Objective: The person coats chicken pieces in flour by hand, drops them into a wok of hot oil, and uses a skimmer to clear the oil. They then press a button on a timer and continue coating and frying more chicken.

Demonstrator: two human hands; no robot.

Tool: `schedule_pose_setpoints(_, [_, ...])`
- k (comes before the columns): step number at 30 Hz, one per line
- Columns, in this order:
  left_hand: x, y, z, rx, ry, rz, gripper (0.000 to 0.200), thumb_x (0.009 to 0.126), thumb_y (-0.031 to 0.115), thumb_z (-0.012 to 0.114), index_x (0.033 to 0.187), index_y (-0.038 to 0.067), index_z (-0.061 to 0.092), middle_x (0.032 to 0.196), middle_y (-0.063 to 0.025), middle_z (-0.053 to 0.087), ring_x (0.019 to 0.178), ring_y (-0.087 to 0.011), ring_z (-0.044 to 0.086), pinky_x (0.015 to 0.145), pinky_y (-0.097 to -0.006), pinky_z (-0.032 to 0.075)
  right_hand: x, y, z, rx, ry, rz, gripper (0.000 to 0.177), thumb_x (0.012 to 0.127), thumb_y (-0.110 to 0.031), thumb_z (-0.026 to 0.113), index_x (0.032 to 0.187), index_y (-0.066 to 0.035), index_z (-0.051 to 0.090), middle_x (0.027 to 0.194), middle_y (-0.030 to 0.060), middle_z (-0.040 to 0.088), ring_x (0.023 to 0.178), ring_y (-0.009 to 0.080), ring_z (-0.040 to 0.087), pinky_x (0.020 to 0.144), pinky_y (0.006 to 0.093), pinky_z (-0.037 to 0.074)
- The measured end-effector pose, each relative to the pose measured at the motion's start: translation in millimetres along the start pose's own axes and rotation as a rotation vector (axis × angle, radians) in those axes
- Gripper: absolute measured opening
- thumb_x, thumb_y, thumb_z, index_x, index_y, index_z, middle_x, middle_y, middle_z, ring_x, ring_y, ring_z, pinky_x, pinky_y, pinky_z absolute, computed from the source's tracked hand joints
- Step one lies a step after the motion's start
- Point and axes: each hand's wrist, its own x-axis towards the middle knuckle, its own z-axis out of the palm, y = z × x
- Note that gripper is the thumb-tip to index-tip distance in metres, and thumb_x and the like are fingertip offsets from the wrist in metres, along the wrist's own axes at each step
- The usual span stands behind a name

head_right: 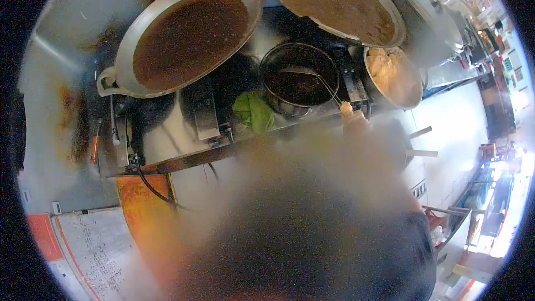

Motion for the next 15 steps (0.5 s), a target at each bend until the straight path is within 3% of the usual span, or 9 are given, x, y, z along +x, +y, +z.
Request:
schedule_pose_setpoints(1, [3.6,-0.6,-1.2,0.026,-0.030,-0.011,0.037,0.089,0.029,0.051,0.113,0.002,0.057,0.095,-0.0176,0.067,0.088,-0.0312,0.066,0.072,-0.0443,0.052,-0.2,4.3,2.5,-0.037,-0.064,-0.088,0.023,0.090,-0.019,0.048,0.100,-0.004,0.061,0.093,0.0134,0.062,0.089,0.0279,0.060,0.074,0.0382,0.052])
schedule_pose_setpoints(2, [7.1,0.4,-4.4,0.052,-0.060,-0.021,0.036,0.089,0.029,0.052,0.112,0.003,0.058,0.093,-0.0170,0.067,0.087,-0.0292,0.067,0.070,-0.0429,0.052,0.7,2.1,-27.6,0.187,-0.050,0.046,0.024,0.091,-0.021,0.047,0.101,-0.004,0.061,0.091,0.0144,0.063,0.087,0.0297,0.061,0.073,0.0398,0.052])
schedule_pose_setpoints(4, [18.9,6.1,-27.5,0.334,0.229,0.387,0.029,0.091,0.026,0.053,0.110,0.005,0.059,0.089,-0.0119,0.067,0.082,-0.0231,0.066,0.067,-0.0370,0.051,1.8,-0.4,-77.4,0.640,-0.012,0.347,0.025,0.094,-0.025,0.046,0.102,-0.005,0.060,0.088,0.0163,0.064,0.083,0.0334,0.063,0.072,0.0430,0.052])
schedule_pose_setpoints(5, [24.3,14.9,-42.2,0.497,0.425,0.547,0.026,0.092,0.025,0.054,0.108,0.006,0.060,0.087,-0.0093,0.067,0.080,-0.0200,0.065,0.066,-0.0340,0.051,0.5,7.3,-69.2,0.655,0.188,0.175,0.028,0.096,-0.031,0.046,0.102,-0.007,0.060,0.087,0.0197,0.064,0.080,0.0362,0.064,0.069,0.0450,0.051])
schedule_pose_setpoints(6, [26.6,4.0,-38.5,0.186,0.119,0.233,0.026,0.092,0.025,0.054,0.108,0.006,0.060,0.087,-0.0089,0.067,0.080,-0.0196,0.065,0.066,-0.0335,0.050,1.6,13.2,-71.8,0.689,0.112,0.243,0.028,0.095,-0.031,0.047,0.105,-0.008,0.059,0.089,0.0197,0.064,0.082,0.0361,0.064,0.071,0.0446,0.051])
schedule_pose_setpoints(7, [33.8,-5.5,-34.4,0.099,0.045,0.152,0.026,0.092,0.025,0.054,0.108,0.006,0.060,0.087,-0.0084,0.066,0.079,-0.0191,0.065,0.065,-0.0331,0.050,8.0,15.1,-77.4,0.724,0.036,0.309,0.029,0.094,-0.032,0.049,0.108,-0.009,0.059,0.091,0.0197,0.064,0.084,0.0360,0.064,0.072,0.0442,0.051])
schedule_pose_setpoints(8, [41.1,-5.2,-44.1,0.041,0.003,0.085,0.025,0.092,0.024,0.054,0.108,0.006,0.060,0.087,-0.0080,0.066,0.079,-0.0187,0.064,0.065,-0.0326,0.050,11.7,19.3,-79.7,0.763,-0.040,0.369,0.030,0.093,-0.033,0.050,0.111,-0.010,0.058,0.093,0.0197,0.065,0.086,0.0359,0.064,0.073,0.0438,0.051])
schedule_pose_setpoints(13, [76.0,29.0,-118.1,-0.162,-0.012,-0.065,0.024,0.093,0.023,0.054,0.108,0.006,0.060,0.087,-0.0059,0.065,0.077,-0.0165,0.063,0.065,-0.0302,0.049,5.5,53.0,-62.5,0.846,0.091,0.204,0.041,0.091,-0.035,0.053,0.122,-0.008,0.055,0.102,0.0173,0.066,0.093,0.0337,0.063,0.082,0.0398,0.050])
schedule_pose_setpoints(15, [90.5,60.2,-158.5,-0.278,-0.015,-0.104,0.023,0.093,0.023,0.054,0.108,0.007,0.060,0.087,-0.0051,0.065,0.077,-0.0156,0.062,0.065,-0.0292,0.049,0.7,84.2,-39.8,0.986,0.098,0.266,0.040,0.091,-0.033,0.054,0.121,-0.007,0.056,0.105,0.0174,0.065,0.096,0.0319,0.063,0.086,0.0378,0.049])
